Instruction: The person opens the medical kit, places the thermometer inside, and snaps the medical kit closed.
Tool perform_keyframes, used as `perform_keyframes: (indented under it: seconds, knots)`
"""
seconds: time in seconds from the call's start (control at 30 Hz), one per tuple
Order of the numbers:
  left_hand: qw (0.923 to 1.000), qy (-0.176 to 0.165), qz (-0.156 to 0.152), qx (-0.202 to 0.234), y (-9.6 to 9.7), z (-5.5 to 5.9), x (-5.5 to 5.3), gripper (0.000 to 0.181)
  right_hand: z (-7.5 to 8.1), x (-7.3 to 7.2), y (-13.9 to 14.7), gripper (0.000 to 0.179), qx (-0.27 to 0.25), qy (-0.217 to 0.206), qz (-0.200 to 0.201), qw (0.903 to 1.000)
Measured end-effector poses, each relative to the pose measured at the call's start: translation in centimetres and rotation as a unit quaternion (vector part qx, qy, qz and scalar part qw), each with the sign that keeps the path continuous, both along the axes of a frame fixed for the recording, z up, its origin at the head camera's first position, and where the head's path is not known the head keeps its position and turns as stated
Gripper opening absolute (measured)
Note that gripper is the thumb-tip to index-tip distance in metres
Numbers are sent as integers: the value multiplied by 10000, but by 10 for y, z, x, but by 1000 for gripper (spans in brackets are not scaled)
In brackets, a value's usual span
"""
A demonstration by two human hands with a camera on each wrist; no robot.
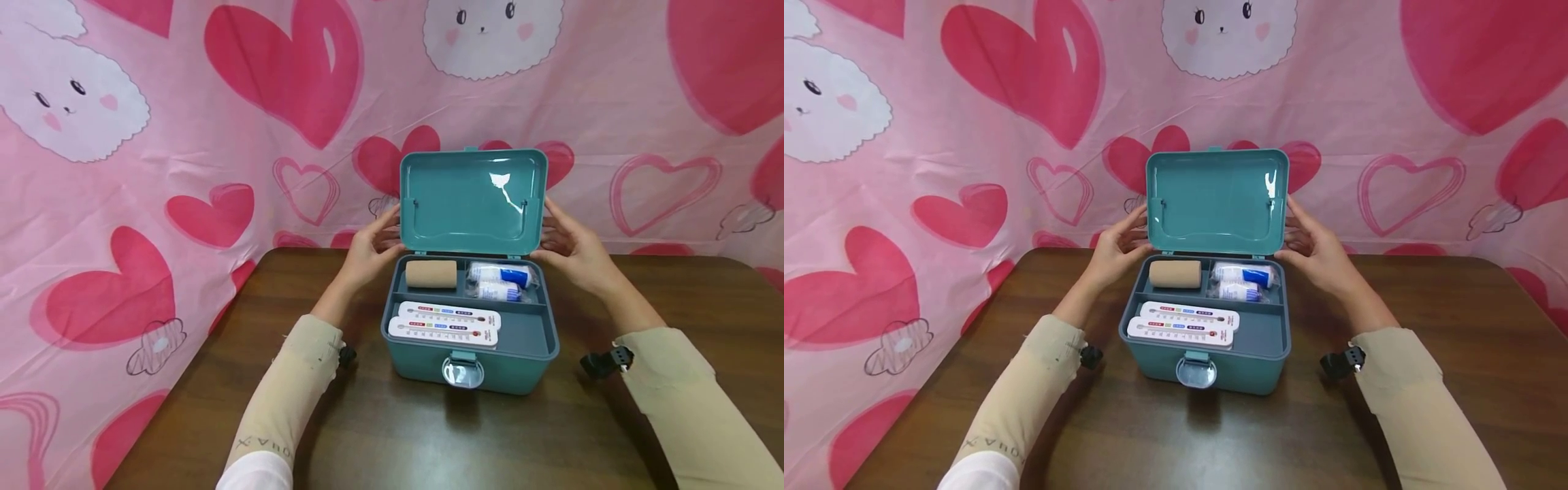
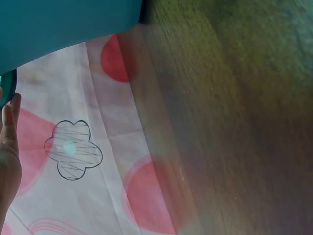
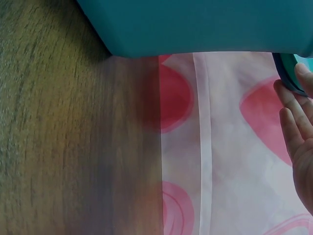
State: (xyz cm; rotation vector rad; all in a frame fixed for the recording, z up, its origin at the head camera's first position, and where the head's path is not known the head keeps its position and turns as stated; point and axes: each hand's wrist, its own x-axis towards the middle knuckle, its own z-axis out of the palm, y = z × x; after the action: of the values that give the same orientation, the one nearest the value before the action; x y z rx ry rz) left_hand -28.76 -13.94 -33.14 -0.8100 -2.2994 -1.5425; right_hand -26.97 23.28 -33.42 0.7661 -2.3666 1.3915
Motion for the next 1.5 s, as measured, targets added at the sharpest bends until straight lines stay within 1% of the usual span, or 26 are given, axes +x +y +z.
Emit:
perform_keyframes:
  seconds: [0.2, 0.37, 0.53, 0.63, 0.8, 0.97, 1.07, 1.2, 1.3, 1.43, 1.5]
  knots:
    - [10000, 16, -44, 24, 0, -1, 2, 73, -3, 2, 1, 92, -55, 18, -27, 10000]
    - [9999, 101, -40, 30, -1, -2, 5, 73, -3, 5, 3, 86, -85, 197, -92, 9997]
    - [9998, 202, -79, 15, 1, -1, 7, 72, -2, 8, 6, 84, -276, 293, -96, 9991]
    - [9996, 255, -102, 9, 3, 0, 8, 72, -2, 10, 8, 78, -426, 358, -93, 9984]
    - [9994, 339, -24, -24, 4, 2, 11, 71, -1, 11, 7, 66, -584, 486, -16, 9971]
    - [9992, 390, 60, -42, 2, 2, 13, 71, 0, 13, 5, 63, -662, 516, -43, 9965]
    - [9988, 461, 138, -113, 1, 2, 14, 71, 1, 14, 4, 61, -688, 483, -127, 9964]
    - [9976, 619, 212, -220, 2, 2, 14, 68, 2, 15, 4, 57, -742, 404, -245, 9961]
    - [9954, 878, 300, -226, 2, 4, 14, 63, 4, 15, 5, 54, -830, 352, -278, 9955]
    - [9912, 1230, 468, -156, 1, 4, 15, 55, 7, 13, 6, 52, -943, 408, -191, 9945]
    - [9898, 1315, 522, -142, 0, 4, 15, 52, 7, 13, 5, 52, -959, 472, -118, 9942]
